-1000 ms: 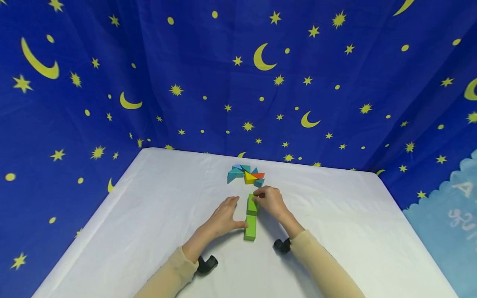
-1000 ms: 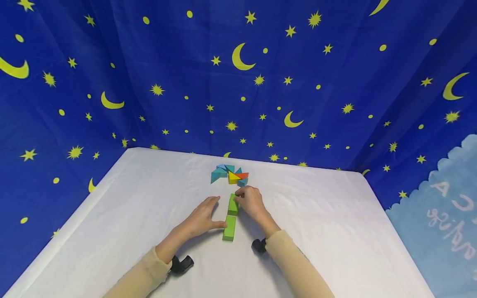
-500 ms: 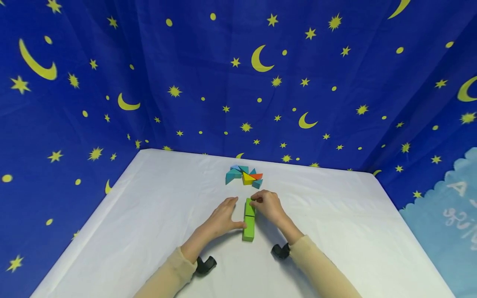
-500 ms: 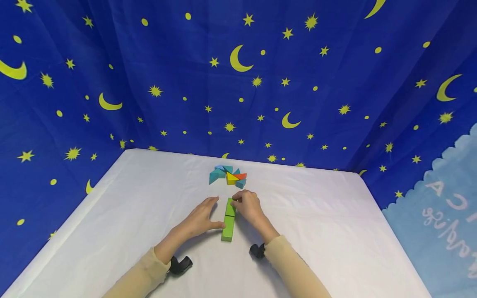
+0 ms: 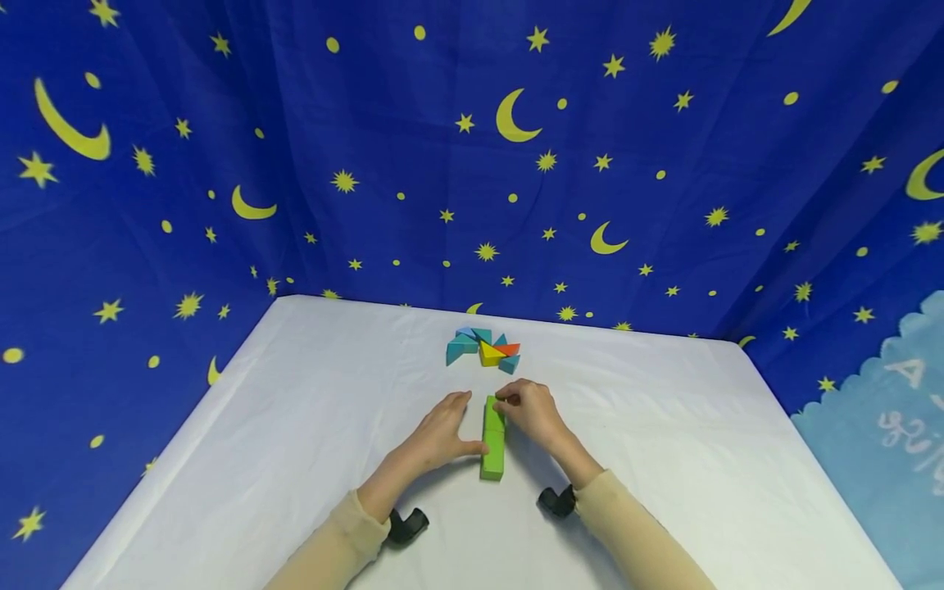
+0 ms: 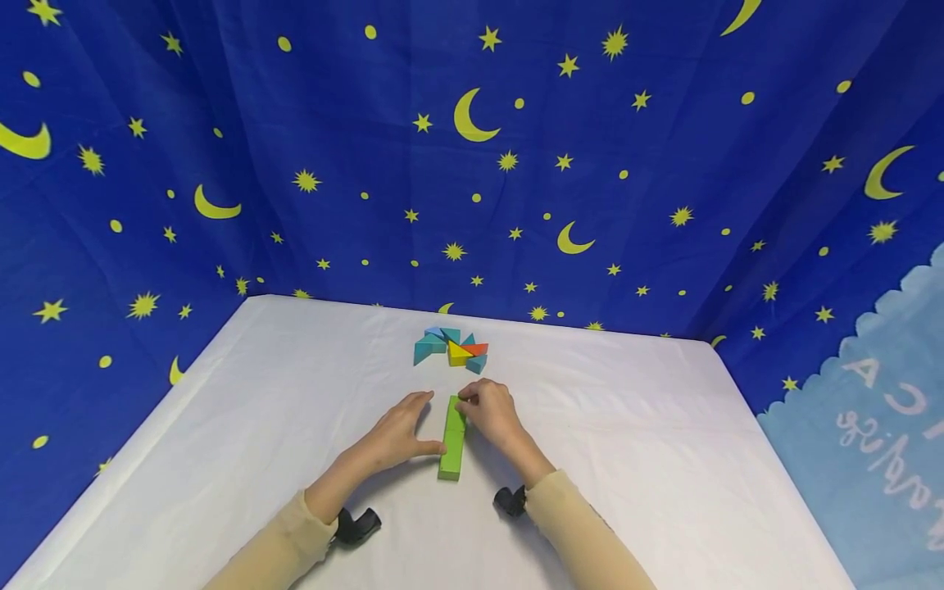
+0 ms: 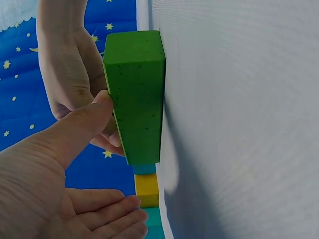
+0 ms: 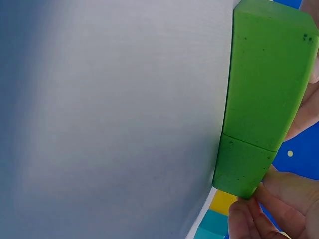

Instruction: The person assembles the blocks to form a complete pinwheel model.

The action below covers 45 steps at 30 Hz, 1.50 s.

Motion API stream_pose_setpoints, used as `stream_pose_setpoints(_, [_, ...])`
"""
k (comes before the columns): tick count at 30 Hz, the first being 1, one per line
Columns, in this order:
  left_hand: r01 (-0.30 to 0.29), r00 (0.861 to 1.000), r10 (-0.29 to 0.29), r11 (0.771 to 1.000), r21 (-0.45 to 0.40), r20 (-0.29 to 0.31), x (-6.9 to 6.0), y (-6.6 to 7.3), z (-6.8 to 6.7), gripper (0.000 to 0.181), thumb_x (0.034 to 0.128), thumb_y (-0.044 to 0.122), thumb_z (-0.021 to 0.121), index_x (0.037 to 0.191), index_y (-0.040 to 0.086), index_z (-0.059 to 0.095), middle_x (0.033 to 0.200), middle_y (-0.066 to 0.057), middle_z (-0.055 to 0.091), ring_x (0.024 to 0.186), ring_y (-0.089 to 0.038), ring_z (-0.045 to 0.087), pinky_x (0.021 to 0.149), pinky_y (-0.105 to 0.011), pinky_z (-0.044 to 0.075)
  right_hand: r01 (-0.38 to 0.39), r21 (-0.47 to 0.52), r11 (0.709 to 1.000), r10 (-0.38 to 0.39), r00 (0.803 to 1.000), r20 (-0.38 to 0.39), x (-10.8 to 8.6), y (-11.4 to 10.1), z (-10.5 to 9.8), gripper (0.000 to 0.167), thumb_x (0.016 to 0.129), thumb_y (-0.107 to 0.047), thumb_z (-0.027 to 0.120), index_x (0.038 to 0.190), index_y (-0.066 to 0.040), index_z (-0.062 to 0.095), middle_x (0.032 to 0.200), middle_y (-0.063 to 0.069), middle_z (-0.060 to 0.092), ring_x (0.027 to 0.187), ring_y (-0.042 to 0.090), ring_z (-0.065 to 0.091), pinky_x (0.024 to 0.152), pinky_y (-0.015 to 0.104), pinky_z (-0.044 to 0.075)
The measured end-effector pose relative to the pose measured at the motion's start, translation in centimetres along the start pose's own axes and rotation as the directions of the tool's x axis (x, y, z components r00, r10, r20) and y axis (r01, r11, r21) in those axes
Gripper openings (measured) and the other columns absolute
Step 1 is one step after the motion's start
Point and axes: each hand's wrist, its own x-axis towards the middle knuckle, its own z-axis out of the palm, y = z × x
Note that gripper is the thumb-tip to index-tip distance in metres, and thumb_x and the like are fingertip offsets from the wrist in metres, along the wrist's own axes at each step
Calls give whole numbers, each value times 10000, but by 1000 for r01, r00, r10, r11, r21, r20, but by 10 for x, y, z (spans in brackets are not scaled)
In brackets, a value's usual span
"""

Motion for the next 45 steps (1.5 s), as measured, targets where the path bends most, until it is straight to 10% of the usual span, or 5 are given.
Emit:
stream_pose_setpoints(31, [14,996,-15,1000,11,90,-5,5,-2,956,740,460,777,1420,-48,338,1438,-209,356,1317,-339,344,1051,-465,327,48,-7,999,-48,999,-23,-13,-2,-1,166,799,-87,755,941,-7,727,899,78,685,802,186,634,701,322,539])
stream_pose_setpoints(45, [-22,996,22,1000,5,89,-6,3,-2,958,747,462,771,1423,-53,330,1438,-218,353,1315,-345,344,1056,-465,319,-44,260,965,28,998,64,-43,-6,-21,467,815,-214,753,1211,-7,616,1200,108,603,1086,306,585,902,375,490])
